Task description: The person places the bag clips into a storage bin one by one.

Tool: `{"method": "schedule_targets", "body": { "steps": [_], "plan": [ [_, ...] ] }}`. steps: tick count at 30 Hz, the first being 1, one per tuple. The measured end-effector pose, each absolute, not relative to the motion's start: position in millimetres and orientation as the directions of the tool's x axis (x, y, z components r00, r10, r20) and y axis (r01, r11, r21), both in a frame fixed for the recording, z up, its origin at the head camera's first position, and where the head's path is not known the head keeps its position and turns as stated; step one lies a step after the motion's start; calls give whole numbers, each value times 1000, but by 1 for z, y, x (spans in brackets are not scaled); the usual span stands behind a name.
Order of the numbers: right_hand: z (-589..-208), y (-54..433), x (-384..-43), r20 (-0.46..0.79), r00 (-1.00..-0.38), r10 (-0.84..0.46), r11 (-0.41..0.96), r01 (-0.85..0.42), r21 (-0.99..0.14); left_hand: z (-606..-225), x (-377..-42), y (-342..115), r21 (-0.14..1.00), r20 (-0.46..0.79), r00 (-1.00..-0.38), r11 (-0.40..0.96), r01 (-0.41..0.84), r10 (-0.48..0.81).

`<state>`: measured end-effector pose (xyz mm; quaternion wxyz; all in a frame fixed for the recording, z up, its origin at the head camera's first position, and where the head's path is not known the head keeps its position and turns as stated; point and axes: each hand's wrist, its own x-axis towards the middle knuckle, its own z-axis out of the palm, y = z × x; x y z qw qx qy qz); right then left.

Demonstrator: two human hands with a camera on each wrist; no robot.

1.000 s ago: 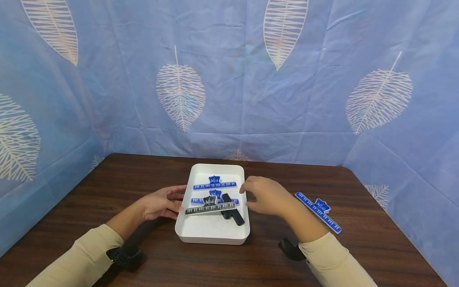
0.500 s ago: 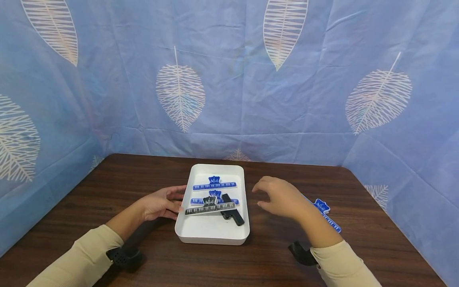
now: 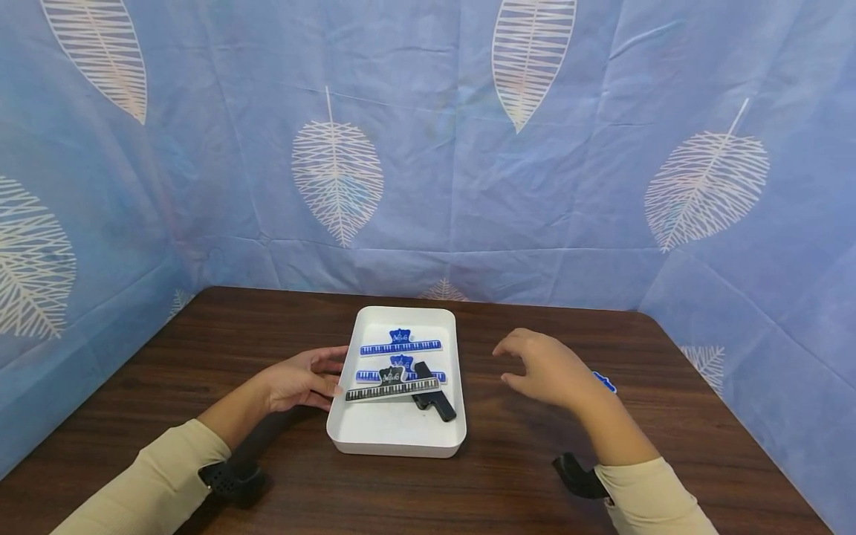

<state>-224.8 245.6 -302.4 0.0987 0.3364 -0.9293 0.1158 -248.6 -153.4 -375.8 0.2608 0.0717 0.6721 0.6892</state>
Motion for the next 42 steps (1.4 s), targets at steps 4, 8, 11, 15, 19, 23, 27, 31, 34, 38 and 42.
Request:
{"method": "schedule_targets", "body": {
  "steps": [4,8,11,15,19,23,27,31,34,38,42],
  "plan": [
    [-304,254,-227,252,-771,-585,761,-629,-157,-375,-248,-153,964,-251,-853,41,-262,458],
    [-306,263,-229,241,-787,-568,773,-611,-172,-375,-249,-153,962,-257,-851,43,-268,458],
    [-307,269,-230,234,-798,-555,784,-596,-174,-376,-249,-154,962,-259,-851,43,-270,457],
    [-310,275,-231,226,-808,-544,794,-583,-172,-376,-249,-154,961,-261,-850,43,-272,457],
    [-313,280,-233,208,-823,-528,807,-563,-178,-377,-249,-154,961,-259,-850,38,-273,458],
    [-315,286,-235,192,-839,-510,819,-541,-189,-377,-249,-154,961,-258,-850,33,-274,459],
    [-318,292,-237,187,-847,-498,824,-529,-204,-377,-249,-154,961,-259,-852,33,-274,455],
    [-322,297,-239,179,-855,-487,828,-517,-219,-377,-249,-154,962,-258,-853,36,-271,454],
    [-324,302,-241,164,-864,-475,836,-502,-222,-377,-249,-154,962,-258,-853,36,-271,453],
    [-326,308,-244,140,-879,-455,851,-476,-221,-378,-250,-154,962,-259,-855,37,-272,450],
    [-328,313,-246,119,-889,-442,863,-457,-213,-378,-250,-154,962,-259,-856,41,-270,447]
  ]
}}
